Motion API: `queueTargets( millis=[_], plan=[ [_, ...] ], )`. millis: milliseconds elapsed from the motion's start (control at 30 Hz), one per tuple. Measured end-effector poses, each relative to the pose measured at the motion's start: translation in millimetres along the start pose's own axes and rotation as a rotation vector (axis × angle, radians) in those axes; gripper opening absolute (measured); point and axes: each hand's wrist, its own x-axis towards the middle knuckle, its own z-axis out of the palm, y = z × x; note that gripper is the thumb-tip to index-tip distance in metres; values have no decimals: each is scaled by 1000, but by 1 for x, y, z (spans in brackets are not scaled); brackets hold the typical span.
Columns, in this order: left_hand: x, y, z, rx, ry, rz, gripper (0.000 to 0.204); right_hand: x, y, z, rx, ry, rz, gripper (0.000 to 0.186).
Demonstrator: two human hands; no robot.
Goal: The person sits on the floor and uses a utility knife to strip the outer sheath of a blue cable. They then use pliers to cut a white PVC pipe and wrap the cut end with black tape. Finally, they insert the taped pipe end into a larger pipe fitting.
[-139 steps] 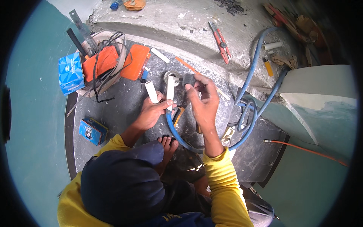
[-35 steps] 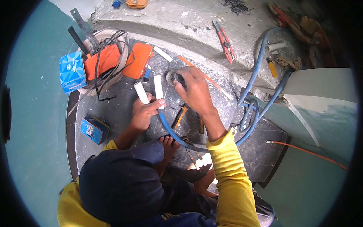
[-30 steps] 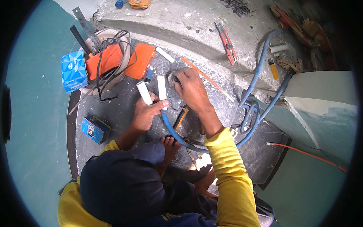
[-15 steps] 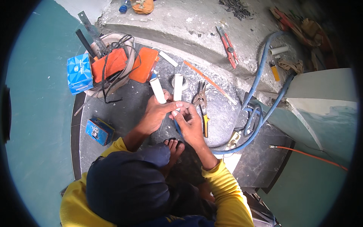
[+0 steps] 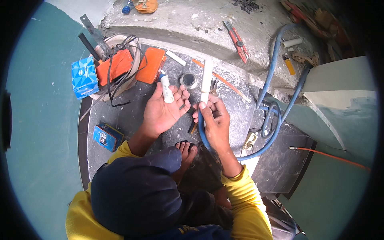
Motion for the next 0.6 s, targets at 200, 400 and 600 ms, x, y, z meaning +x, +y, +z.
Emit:
queueTargets(
  millis=[200,400,600],
  plan=[
    [3,9,-5,206,-216,-117,43,-1,-9,3,-38,2,17,33],
    [-9,21,17,1489,77,88,37,-1,-22,-1,-66,17,23,38],
    [-17,26,29,1799,-196,197,49,3,-18,6,-90,15,-74,69]
  ],
)
